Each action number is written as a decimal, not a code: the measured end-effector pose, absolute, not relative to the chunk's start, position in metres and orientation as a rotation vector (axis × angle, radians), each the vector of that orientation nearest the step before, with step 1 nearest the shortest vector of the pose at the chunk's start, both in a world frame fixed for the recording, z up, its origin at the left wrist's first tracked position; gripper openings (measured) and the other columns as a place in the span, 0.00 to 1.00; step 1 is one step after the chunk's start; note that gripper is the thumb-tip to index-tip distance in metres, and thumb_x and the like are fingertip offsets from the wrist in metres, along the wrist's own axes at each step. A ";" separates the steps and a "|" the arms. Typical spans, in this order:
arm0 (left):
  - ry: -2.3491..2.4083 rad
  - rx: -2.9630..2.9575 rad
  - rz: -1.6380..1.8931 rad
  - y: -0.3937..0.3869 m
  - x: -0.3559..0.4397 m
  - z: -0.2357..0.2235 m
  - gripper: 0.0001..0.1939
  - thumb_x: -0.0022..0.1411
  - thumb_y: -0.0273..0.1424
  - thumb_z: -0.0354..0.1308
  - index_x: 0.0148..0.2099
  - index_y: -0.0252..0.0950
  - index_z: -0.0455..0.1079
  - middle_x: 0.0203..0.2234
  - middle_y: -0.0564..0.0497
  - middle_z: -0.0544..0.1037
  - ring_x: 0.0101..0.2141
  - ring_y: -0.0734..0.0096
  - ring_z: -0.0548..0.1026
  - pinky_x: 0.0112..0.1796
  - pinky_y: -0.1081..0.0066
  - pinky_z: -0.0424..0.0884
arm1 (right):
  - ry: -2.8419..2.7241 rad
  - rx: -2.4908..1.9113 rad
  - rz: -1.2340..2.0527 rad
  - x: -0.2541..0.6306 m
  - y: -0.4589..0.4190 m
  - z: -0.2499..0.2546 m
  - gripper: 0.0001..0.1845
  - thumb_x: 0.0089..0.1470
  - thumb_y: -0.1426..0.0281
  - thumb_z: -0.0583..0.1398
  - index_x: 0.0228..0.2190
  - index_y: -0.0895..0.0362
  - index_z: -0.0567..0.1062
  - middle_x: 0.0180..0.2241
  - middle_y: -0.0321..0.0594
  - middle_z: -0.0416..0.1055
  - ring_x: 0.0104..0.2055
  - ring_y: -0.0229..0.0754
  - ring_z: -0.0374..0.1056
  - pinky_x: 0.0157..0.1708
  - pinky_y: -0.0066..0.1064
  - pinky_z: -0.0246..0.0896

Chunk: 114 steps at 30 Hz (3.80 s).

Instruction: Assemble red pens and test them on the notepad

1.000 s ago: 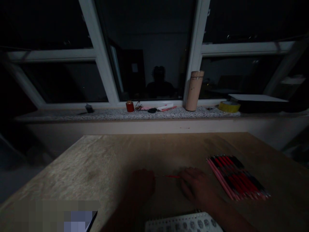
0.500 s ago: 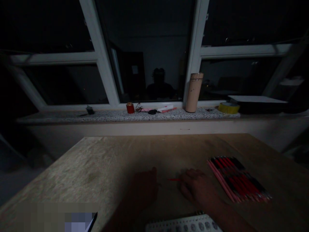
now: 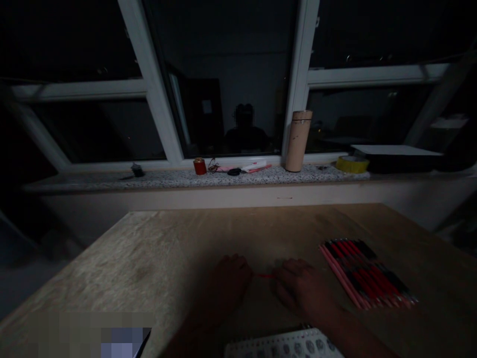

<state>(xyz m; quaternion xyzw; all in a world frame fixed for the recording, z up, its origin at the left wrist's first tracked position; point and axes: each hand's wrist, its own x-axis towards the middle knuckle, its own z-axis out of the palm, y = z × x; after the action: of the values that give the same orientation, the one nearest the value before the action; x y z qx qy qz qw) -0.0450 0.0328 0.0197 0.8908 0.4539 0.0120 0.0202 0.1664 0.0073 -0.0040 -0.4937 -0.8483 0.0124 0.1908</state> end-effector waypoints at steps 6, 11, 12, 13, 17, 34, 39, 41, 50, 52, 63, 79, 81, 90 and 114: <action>1.473 2.741 0.049 0.039 -0.054 0.021 0.13 0.65 0.28 0.45 0.39 0.37 0.71 0.38 0.47 0.73 0.40 0.66 0.69 0.44 0.64 0.61 | -2.351 -1.437 0.078 0.170 0.009 -0.003 0.09 0.55 0.71 0.54 0.34 0.53 0.75 0.29 0.38 0.70 0.34 0.40 0.66 0.36 0.30 0.53; 1.439 2.681 0.073 0.036 -0.060 0.026 0.11 0.62 0.30 0.47 0.40 0.35 0.70 0.39 0.46 0.72 0.41 0.66 0.68 0.44 0.66 0.62 | -2.391 -1.460 0.047 0.170 0.009 -0.002 0.10 0.55 0.70 0.53 0.32 0.54 0.75 0.28 0.38 0.70 0.33 0.40 0.66 0.35 0.30 0.53; 1.429 2.677 0.057 0.035 -0.060 0.027 0.10 0.61 0.30 0.48 0.39 0.35 0.71 0.39 0.47 0.72 0.41 0.66 0.68 0.43 0.66 0.62 | -2.396 -1.464 0.039 0.170 0.009 -0.002 0.10 0.55 0.70 0.53 0.32 0.54 0.75 0.27 0.38 0.70 0.32 0.40 0.66 0.35 0.30 0.53; 1.419 2.677 0.040 0.035 -0.061 0.027 0.09 0.61 0.30 0.49 0.38 0.35 0.71 0.38 0.47 0.72 0.40 0.66 0.69 0.42 0.67 0.62 | -2.398 -1.468 0.034 0.170 0.009 -0.002 0.10 0.56 0.70 0.53 0.31 0.54 0.75 0.27 0.38 0.70 0.32 0.40 0.66 0.35 0.30 0.53; 1.402 2.727 -0.021 0.034 -0.058 0.026 0.11 0.62 0.27 0.47 0.38 0.36 0.71 0.37 0.47 0.72 0.37 0.67 0.70 0.41 0.66 0.63 | -2.397 -1.477 0.027 0.170 0.008 -0.002 0.09 0.55 0.70 0.53 0.32 0.54 0.74 0.28 0.37 0.71 0.32 0.40 0.66 0.35 0.30 0.53; 1.354 2.711 -0.044 0.030 -0.058 0.030 0.08 0.60 0.30 0.51 0.39 0.37 0.70 0.34 0.49 0.75 0.35 0.66 0.73 0.37 0.67 0.64 | -2.448 -1.454 -0.081 0.161 0.014 -0.011 0.12 0.59 0.68 0.53 0.38 0.54 0.76 0.28 0.39 0.69 0.31 0.39 0.64 0.34 0.30 0.51; 1.383 2.677 0.167 0.036 -0.055 0.024 0.11 0.59 0.34 0.55 0.43 0.36 0.70 0.37 0.49 0.74 0.38 0.66 0.71 0.40 0.68 0.64 | -2.511 -1.371 -0.098 0.156 0.016 -0.013 0.12 0.60 0.68 0.53 0.41 0.52 0.75 0.30 0.39 0.71 0.35 0.41 0.65 0.35 0.31 0.51; 1.390 2.706 0.245 0.039 -0.055 0.021 0.11 0.60 0.33 0.53 0.44 0.36 0.70 0.39 0.48 0.73 0.40 0.66 0.70 0.42 0.68 0.64 | -2.520 -1.348 -0.095 0.157 0.016 -0.012 0.12 0.59 0.68 0.54 0.42 0.52 0.75 0.31 0.40 0.71 0.35 0.41 0.65 0.36 0.32 0.52; 1.411 2.717 0.160 0.047 -0.060 0.005 0.12 0.65 0.31 0.47 0.37 0.34 0.72 0.35 0.47 0.73 0.37 0.68 0.70 0.40 0.69 0.64 | -2.439 -1.443 -0.054 0.177 0.016 -0.008 0.14 0.59 0.66 0.53 0.46 0.54 0.71 0.38 0.42 0.75 0.39 0.43 0.69 0.38 0.32 0.58; 1.465 2.717 0.142 0.049 -0.062 0.003 0.12 0.65 0.31 0.47 0.37 0.34 0.72 0.35 0.47 0.73 0.37 0.68 0.70 0.40 0.69 0.64 | -2.383 -1.581 -0.042 0.184 0.014 -0.006 0.16 0.59 0.62 0.52 0.45 0.55 0.70 0.37 0.43 0.76 0.35 0.43 0.71 0.32 0.31 0.58; 1.505 2.763 0.093 0.041 -0.056 0.008 0.10 0.60 0.28 0.50 0.42 0.34 0.69 0.38 0.45 0.72 0.38 0.65 0.70 0.38 0.67 0.65 | -2.506 -1.445 0.018 0.167 0.009 0.003 0.16 0.60 0.61 0.51 0.33 0.54 0.75 0.32 0.40 0.74 0.32 0.40 0.70 0.28 0.28 0.53; 1.418 2.744 0.085 0.035 -0.058 0.031 0.09 0.60 0.29 0.49 0.40 0.35 0.69 0.38 0.46 0.71 0.39 0.67 0.70 0.40 0.69 0.65 | -2.616 -1.416 -0.128 0.177 0.008 0.013 0.13 0.53 0.69 0.54 0.40 0.57 0.74 0.36 0.44 0.72 0.41 0.46 0.64 0.43 0.37 0.51; 1.381 2.745 0.056 0.035 -0.060 0.033 0.09 0.60 0.30 0.50 0.39 0.35 0.69 0.37 0.47 0.72 0.38 0.66 0.70 0.38 0.69 0.65 | -2.590 -1.445 -0.124 0.180 0.008 0.012 0.14 0.52 0.70 0.55 0.40 0.57 0.74 0.37 0.45 0.72 0.41 0.47 0.65 0.43 0.37 0.51; 1.400 2.801 0.112 0.030 -0.036 0.012 0.14 0.65 0.32 0.46 0.36 0.34 0.72 0.34 0.46 0.72 0.36 0.66 0.70 0.36 0.67 0.65 | -2.569 -1.341 -0.086 0.168 0.009 0.002 0.11 0.56 0.68 0.55 0.37 0.57 0.75 0.35 0.44 0.70 0.39 0.44 0.63 0.42 0.35 0.52; 1.453 2.595 -0.100 0.037 -0.074 0.038 0.11 0.55 0.36 0.56 0.38 0.35 0.73 0.35 0.45 0.75 0.35 0.64 0.72 0.35 0.69 0.65 | -2.474 -1.268 -0.080 0.159 0.010 -0.005 0.13 0.59 0.67 0.52 0.34 0.58 0.75 0.33 0.45 0.68 0.38 0.45 0.61 0.41 0.36 0.54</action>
<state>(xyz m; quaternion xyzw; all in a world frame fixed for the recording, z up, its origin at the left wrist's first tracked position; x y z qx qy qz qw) -0.0744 0.0372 0.0375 0.8690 0.4867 -0.0334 0.0829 0.1592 0.0098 -0.0051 -0.4484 -0.8752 -0.0284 0.1793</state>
